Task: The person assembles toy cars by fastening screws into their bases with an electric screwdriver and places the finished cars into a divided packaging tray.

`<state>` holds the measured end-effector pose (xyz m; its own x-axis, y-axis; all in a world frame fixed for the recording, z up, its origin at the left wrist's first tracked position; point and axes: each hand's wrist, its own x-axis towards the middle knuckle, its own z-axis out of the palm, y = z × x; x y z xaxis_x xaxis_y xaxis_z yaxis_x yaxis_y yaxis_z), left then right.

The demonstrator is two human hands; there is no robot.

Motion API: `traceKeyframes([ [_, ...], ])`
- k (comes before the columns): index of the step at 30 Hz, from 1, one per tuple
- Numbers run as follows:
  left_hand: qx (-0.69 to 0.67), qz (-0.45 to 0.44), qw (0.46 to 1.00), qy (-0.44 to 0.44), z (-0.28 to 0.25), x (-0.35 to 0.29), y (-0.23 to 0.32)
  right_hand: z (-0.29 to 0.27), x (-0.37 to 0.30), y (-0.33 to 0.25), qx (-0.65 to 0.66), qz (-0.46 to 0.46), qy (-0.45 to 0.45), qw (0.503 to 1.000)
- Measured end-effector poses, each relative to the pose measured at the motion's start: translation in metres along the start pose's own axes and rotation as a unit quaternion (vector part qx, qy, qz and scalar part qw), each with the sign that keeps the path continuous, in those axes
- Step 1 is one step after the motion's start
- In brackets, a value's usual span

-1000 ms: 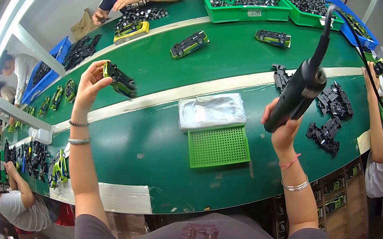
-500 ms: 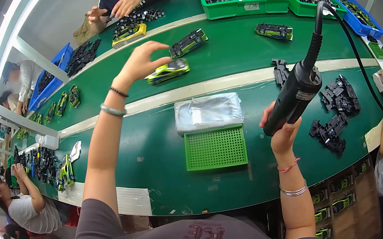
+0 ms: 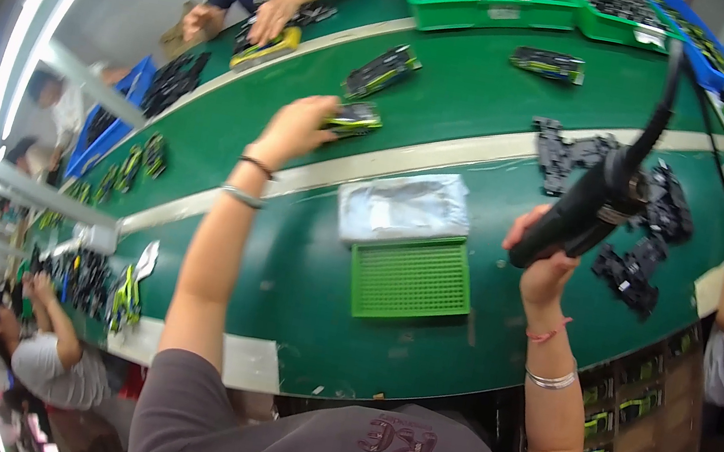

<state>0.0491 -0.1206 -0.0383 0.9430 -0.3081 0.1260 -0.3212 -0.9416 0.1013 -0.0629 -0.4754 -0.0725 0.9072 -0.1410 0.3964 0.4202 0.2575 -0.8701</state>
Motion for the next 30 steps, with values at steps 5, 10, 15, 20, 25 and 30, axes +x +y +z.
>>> traceKeyframes([
  [5,0.059,-0.220,0.973,0.040,-0.071,-0.169,-0.117,-0.014,0.002,0.011,-0.020,0.034,-0.032,0.999],
  [10,0.007,-0.291,0.944,0.156,-0.105,-0.273,-0.101,-0.025,-0.001,0.011,-0.010,0.030,-0.038,0.999],
  [15,-0.238,-0.334,0.865,0.288,-0.108,-0.343,-0.054,-0.021,0.002,0.015,0.018,0.042,-0.074,0.996],
  [20,-0.313,-0.295,0.833,0.347,-0.099,-0.382,-0.016,-0.032,0.005,0.012,-0.006,0.026,-0.067,0.997],
  [25,-0.334,-0.318,0.789,0.405,-0.098,-0.425,0.017,-0.035,0.015,0.016,0.011,0.051,-0.112,0.992],
  [30,-0.363,-0.346,0.740,0.449,-0.080,-0.464,0.034,-0.037,0.019,0.015,-0.003,0.048,-0.088,0.995],
])
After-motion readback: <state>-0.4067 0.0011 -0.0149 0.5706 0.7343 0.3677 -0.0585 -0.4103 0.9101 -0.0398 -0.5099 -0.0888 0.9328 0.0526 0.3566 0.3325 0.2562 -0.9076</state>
